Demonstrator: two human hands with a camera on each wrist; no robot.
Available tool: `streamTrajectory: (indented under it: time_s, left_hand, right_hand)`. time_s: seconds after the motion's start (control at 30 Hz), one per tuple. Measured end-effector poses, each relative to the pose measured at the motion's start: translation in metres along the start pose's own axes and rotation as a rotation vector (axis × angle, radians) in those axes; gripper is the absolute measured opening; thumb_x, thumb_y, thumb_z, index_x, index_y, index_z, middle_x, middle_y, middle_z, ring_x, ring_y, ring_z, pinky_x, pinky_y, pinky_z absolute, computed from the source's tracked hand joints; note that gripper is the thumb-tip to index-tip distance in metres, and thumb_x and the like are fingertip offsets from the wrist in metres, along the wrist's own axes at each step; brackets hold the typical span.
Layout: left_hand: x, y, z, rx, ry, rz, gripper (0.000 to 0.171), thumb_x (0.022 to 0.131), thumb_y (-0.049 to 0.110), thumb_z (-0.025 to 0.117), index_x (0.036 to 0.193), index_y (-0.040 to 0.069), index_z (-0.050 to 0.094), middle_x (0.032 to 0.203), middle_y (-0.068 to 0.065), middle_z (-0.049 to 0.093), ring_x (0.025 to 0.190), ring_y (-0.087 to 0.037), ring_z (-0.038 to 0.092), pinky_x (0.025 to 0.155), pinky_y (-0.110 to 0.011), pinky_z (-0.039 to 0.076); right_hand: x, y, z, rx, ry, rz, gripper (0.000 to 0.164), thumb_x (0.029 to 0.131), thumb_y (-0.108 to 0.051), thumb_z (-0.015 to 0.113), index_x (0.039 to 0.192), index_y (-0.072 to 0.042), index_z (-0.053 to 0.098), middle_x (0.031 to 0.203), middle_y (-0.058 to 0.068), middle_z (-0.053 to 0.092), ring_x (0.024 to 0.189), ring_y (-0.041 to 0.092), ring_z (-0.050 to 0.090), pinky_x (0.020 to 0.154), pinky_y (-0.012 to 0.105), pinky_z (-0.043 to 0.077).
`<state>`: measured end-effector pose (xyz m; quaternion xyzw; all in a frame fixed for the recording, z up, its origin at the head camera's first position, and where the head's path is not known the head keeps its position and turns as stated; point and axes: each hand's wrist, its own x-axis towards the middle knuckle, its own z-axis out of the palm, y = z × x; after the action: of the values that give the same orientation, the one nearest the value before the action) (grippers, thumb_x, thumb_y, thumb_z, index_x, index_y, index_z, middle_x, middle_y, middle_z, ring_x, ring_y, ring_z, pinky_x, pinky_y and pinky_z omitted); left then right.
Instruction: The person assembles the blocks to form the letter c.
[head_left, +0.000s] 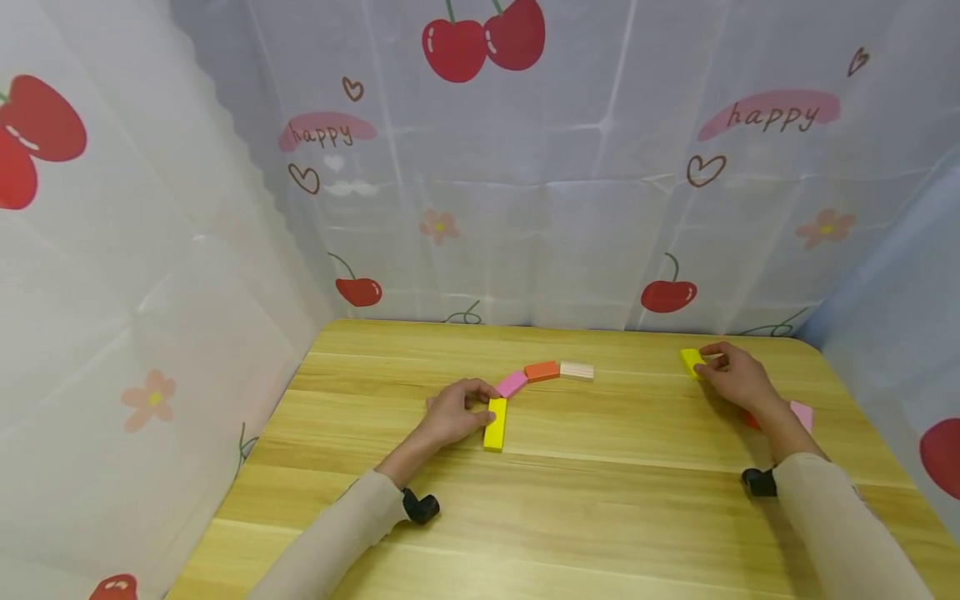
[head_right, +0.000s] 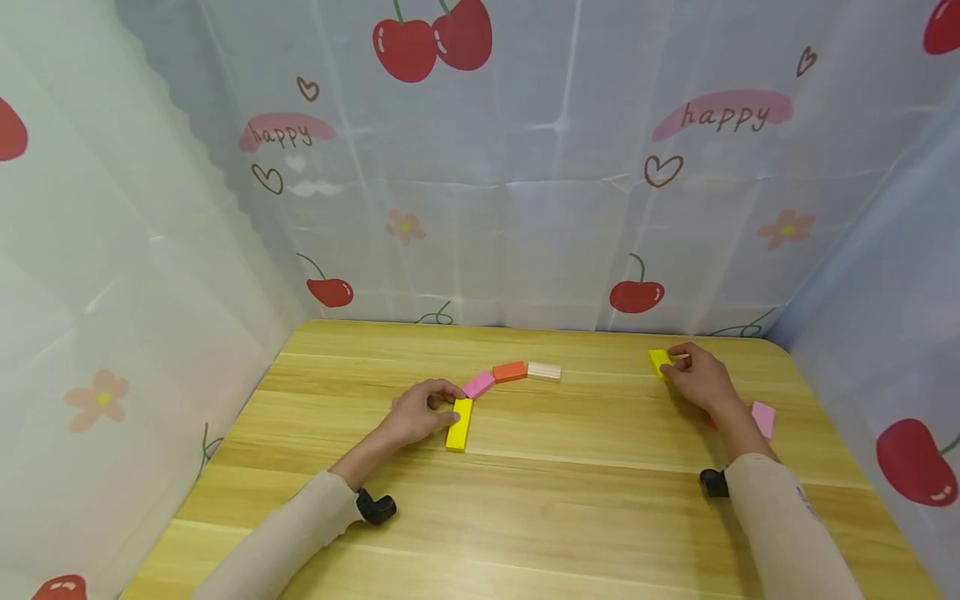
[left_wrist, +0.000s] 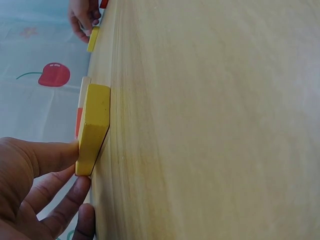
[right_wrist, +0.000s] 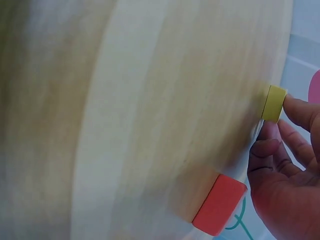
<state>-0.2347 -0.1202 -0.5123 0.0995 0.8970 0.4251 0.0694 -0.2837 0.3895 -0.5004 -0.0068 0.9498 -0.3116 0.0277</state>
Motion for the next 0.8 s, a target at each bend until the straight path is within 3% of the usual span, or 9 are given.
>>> streamTrajectory:
  time_s: [0.3,0.8]
  left_hand:
    - [-0.001,0.001,0.0,0.003,0.002,-0.002,0.02,0.095,0.022,0.082,0.114,0.028,0.078,0.114,0.005,0.074,0.099,-0.02,0.057,0.093,-0.051,0.024]
    - [0.0,-0.001,0.002,0.01,0.006,0.005,0.021,0.095,0.022,0.083,0.115,0.028,0.078,0.114,0.006,0.074,0.102,-0.02,0.059,0.094,-0.052,0.025]
  right_hand:
    - [-0.004,-0.002,0.003,0.006,-0.011,0.019,0.051,0.109,-0.031,0.062,0.14,0.009,0.056,0.122,0.034,0.064,0.103,0.04,0.062,0.081,0.033,0.047]
    - [-0.012,-0.009,0.008,0.003,-0.014,-0.042,0.044,0.108,-0.03,0.064,0.134,0.006,0.064,0.119,0.03,0.069,0.104,0.037,0.064,0.082,0.031,0.049]
